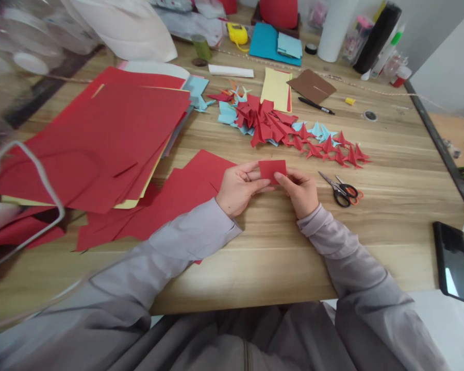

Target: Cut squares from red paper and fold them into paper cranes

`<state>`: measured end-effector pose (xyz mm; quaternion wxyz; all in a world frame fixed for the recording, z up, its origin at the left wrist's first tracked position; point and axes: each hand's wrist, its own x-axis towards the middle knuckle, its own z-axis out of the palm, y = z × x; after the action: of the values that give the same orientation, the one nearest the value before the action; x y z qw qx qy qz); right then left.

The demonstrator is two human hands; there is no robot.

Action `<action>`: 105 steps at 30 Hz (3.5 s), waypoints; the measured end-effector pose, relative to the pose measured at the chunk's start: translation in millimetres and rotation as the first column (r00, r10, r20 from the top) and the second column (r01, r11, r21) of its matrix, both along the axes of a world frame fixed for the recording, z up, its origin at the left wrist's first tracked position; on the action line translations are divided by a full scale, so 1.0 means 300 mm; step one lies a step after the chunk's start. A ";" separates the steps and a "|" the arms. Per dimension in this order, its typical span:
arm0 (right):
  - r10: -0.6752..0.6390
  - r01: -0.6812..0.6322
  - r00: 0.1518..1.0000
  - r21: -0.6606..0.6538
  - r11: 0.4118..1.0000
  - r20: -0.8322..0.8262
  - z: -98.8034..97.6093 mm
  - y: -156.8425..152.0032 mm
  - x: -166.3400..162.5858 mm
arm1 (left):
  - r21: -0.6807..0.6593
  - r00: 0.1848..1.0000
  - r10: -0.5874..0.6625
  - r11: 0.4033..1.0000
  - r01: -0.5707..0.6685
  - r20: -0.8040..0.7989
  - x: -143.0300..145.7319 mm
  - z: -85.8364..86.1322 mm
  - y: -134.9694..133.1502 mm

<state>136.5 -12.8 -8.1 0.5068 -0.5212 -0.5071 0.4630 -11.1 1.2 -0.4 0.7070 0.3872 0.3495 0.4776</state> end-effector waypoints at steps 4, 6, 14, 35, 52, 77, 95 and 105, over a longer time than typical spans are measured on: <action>-0.039 0.037 0.999 0.084 0.996 0.031 0.025 -0.004 -0.010 | -0.007 1.000 -0.005 1.000 0.005 -0.003 0.000 -0.002 0.005; -0.045 0.043 0.999 0.074 0.996 0.020 0.026 -0.002 -0.009 | -0.019 1.000 -0.003 1.000 0.003 -0.019 0.001 -0.003 0.006; -0.103 0.104 0.994 0.025 0.994 -0.033 -0.002 0.003 0.003 | -0.049 0.992 0.119 0.991 -0.121 -0.042 0.014 -0.014 0.006; -0.029 0.030 0.998 0.017 0.999 -0.052 0.004 0.004 0.011 | -0.013 0.993 0.008 1.000 -0.010 -0.120 0.014 -0.010 0.001; 0.098 -0.099 0.995 -0.045 0.994 -0.021 0.029 -0.007 0.024 | 0.161 0.940 0.289 0.952 -0.262 -0.182 0.015 0.009 -0.007; 0.033 -0.037 0.994 -0.039 0.999 -0.105 -0.002 0.002 0.022 | 0.135 0.976 0.163 0.980 -0.143 -0.147 0.010 0.001 0.009; 0.222 -0.224 0.968 0.011 0.974 0.115 0.028 -0.021 0.013 | 0.047 0.984 0.179 0.983 -0.178 0.001 0.004 -0.015 0.028; 0.034 -0.044 0.979 -0.044 0.998 -0.201 -0.012 0.003 0.015 | 0.057 0.989 0.135 0.990 -0.131 -0.061 0.007 -0.027 0.029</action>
<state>141.0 -11.8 -11.7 0.5334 -0.4740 -0.4522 0.5350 -8.9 9.9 -8.4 0.6513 0.3969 0.3844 0.5201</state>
